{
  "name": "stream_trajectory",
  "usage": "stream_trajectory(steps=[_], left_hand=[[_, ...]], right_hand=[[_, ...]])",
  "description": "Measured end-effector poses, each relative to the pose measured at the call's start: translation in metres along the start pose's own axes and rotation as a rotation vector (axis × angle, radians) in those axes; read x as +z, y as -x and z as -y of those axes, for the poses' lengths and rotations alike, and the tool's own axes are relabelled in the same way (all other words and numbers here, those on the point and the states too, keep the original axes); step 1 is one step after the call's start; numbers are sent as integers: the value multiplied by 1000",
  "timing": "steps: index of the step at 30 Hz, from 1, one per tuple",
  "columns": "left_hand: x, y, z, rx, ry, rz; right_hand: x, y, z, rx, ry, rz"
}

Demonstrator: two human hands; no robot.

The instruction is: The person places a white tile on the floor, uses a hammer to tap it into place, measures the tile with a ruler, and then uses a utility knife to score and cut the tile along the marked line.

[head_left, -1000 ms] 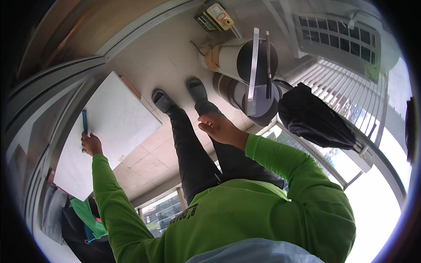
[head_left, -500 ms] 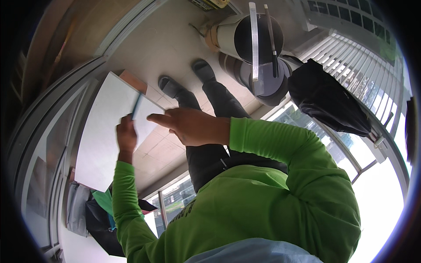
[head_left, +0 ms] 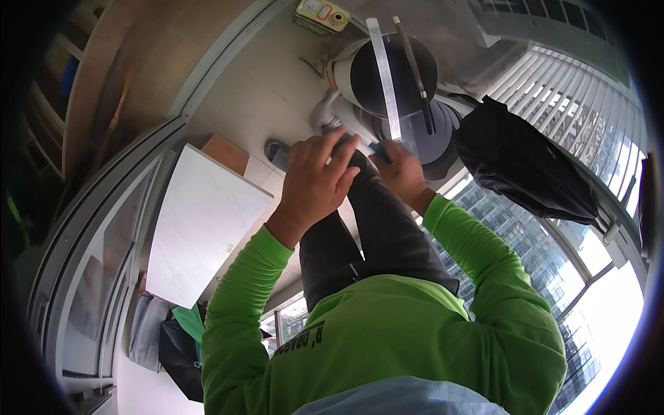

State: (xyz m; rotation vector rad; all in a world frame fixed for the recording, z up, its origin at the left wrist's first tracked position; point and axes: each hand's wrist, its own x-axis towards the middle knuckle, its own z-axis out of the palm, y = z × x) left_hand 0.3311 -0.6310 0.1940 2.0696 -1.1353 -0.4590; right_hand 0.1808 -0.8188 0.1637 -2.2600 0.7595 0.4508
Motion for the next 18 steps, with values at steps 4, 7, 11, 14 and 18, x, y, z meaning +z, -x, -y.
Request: stream_trajectory(steps=[4,7,11,14,18], left_hand=[[14,18,16,-158,-5,-36],[50,81,40,-289,-29,124],[78,166,53,-462,-23,345],[90,220,58,-711,66,551],[106,288,65,-966,47,793]], right_hand=[[-3,-53,-29,63,-164,-393],[-4,-90,-52,97,-183,-432],[-2,-116,-68,103,-156,-423],[5,-126,-82,75,-86,-436],[15,-133,-75,124,-56,-441]])
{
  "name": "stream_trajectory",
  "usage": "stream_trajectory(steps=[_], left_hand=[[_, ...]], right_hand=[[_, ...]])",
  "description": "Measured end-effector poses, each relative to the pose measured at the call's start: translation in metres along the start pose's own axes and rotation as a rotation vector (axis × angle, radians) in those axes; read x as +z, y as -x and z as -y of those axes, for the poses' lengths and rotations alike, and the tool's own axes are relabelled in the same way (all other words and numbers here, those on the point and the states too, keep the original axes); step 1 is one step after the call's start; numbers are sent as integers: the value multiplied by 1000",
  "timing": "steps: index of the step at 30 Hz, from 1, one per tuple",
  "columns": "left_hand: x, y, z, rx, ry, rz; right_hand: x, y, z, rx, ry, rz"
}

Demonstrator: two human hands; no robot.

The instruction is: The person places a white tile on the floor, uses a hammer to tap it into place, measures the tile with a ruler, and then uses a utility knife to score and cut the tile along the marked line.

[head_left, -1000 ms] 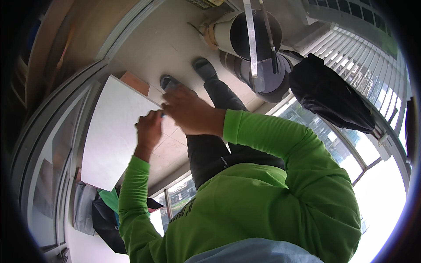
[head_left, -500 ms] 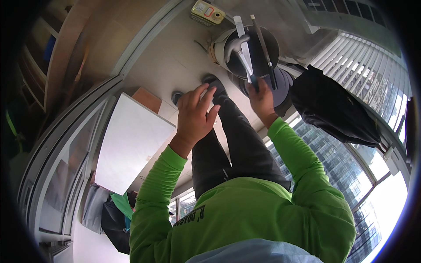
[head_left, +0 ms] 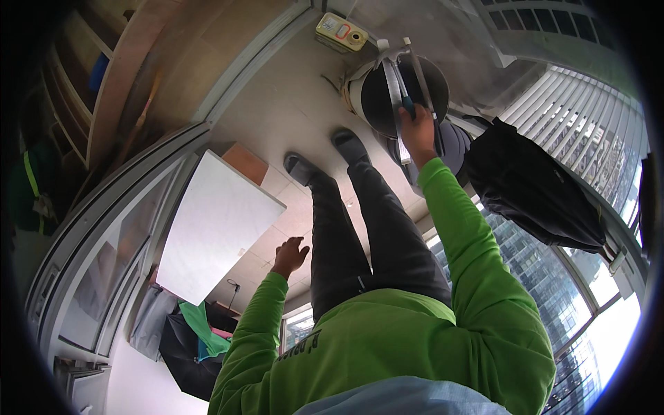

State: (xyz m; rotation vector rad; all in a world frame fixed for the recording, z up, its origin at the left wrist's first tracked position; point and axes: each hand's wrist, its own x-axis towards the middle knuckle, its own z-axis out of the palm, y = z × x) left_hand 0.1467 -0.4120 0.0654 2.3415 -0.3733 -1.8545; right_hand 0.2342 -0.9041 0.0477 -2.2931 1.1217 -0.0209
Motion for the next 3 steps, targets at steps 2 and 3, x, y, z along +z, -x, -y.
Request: stream_trajectory(steps=[2,3], left_hand=[[12,4,8,-80,6,149],[25,1,18,-45,10,116]], right_hand=[[4,-2,-6,-4,27,19],[5,-4,-11,-7,42,27]])
